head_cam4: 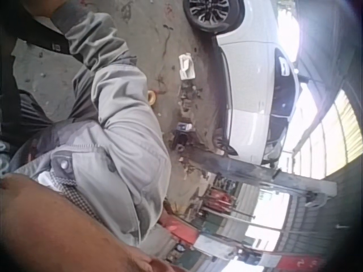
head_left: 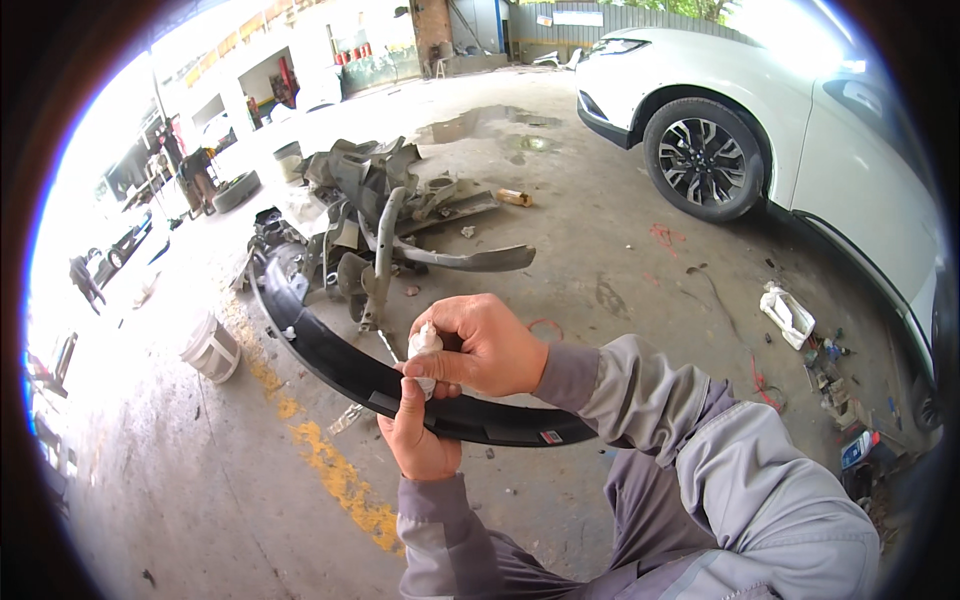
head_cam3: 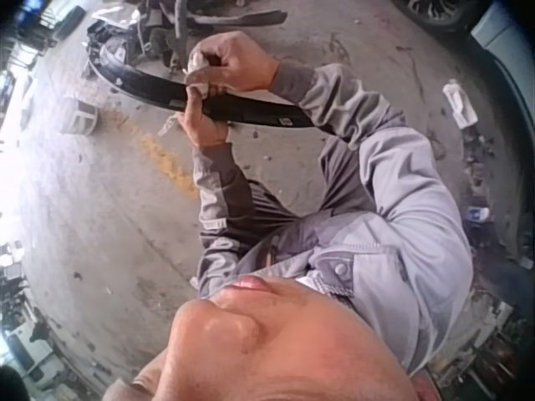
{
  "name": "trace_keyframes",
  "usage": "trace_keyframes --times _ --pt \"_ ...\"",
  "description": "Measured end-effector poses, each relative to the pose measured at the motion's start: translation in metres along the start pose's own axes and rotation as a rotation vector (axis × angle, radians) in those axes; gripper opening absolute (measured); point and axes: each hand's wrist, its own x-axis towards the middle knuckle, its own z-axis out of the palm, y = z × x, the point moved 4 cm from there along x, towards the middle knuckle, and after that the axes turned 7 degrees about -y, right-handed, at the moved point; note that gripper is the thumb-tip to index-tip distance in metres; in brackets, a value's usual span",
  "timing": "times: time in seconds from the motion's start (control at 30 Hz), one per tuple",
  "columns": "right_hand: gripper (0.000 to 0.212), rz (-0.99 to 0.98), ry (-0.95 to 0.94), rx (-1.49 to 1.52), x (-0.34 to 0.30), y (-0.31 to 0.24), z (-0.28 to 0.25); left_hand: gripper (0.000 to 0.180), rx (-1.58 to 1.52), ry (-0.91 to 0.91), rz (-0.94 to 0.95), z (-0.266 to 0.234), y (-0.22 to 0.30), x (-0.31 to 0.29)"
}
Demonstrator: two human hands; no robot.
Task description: The person fits a black wheel arch trim around the rear wheel of a white car, removes it, applies adhesive from a tube to the trim, and repositions it. Another person briefly holds a clipboard and pen while the person writes on it.
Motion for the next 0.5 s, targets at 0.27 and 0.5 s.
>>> trace_keyframes --times 0.27,0.5 --pt "0.025 -0.022 -0.084 0.117 0.003 -0.001 0.004 0.024 -0.022 0.013 -0.015 -0.012 0.004 -0.003" --pt "0.033 -0.02 0.134 -0.247 -0.005 0.0 0.016 0.024 0.07 0.134 0.145 -0.023 0.001 -0.001"
